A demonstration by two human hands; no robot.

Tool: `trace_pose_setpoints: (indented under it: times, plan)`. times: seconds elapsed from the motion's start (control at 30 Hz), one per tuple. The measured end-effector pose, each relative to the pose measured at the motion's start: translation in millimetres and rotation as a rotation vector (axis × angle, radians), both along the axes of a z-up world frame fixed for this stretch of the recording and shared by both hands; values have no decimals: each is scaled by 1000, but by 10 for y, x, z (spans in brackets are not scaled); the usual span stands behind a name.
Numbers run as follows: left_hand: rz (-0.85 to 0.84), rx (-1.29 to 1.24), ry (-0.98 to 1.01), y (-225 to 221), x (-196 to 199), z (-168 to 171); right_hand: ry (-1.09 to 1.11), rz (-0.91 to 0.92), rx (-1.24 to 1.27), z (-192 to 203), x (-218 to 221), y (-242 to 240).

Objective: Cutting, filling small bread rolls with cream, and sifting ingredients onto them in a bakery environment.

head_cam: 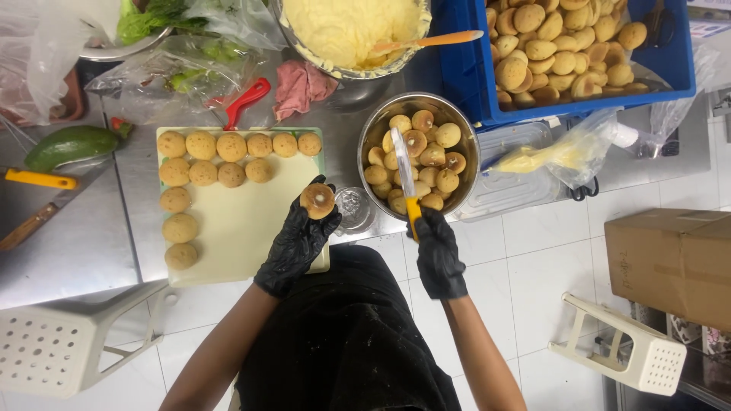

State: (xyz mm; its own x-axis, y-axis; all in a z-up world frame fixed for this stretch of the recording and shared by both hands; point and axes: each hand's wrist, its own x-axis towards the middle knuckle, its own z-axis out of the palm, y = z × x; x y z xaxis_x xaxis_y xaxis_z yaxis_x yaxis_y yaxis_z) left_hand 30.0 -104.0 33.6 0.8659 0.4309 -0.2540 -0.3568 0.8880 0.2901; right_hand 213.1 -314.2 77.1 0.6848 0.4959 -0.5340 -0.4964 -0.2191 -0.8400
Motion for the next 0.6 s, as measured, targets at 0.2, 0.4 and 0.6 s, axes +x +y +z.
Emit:
trace_pose_setpoints:
  times: [0.2,0.4,0.6]
  plan:
    - [41,-6,-17,31,-262,68,-135,-61,69,-194,151,541]
    - [111,-46,69,98,-574,50,-554,245,1,-97,22,740]
    - [174,-47,7,87,-685,-137,-597,231,67,-294,3,719]
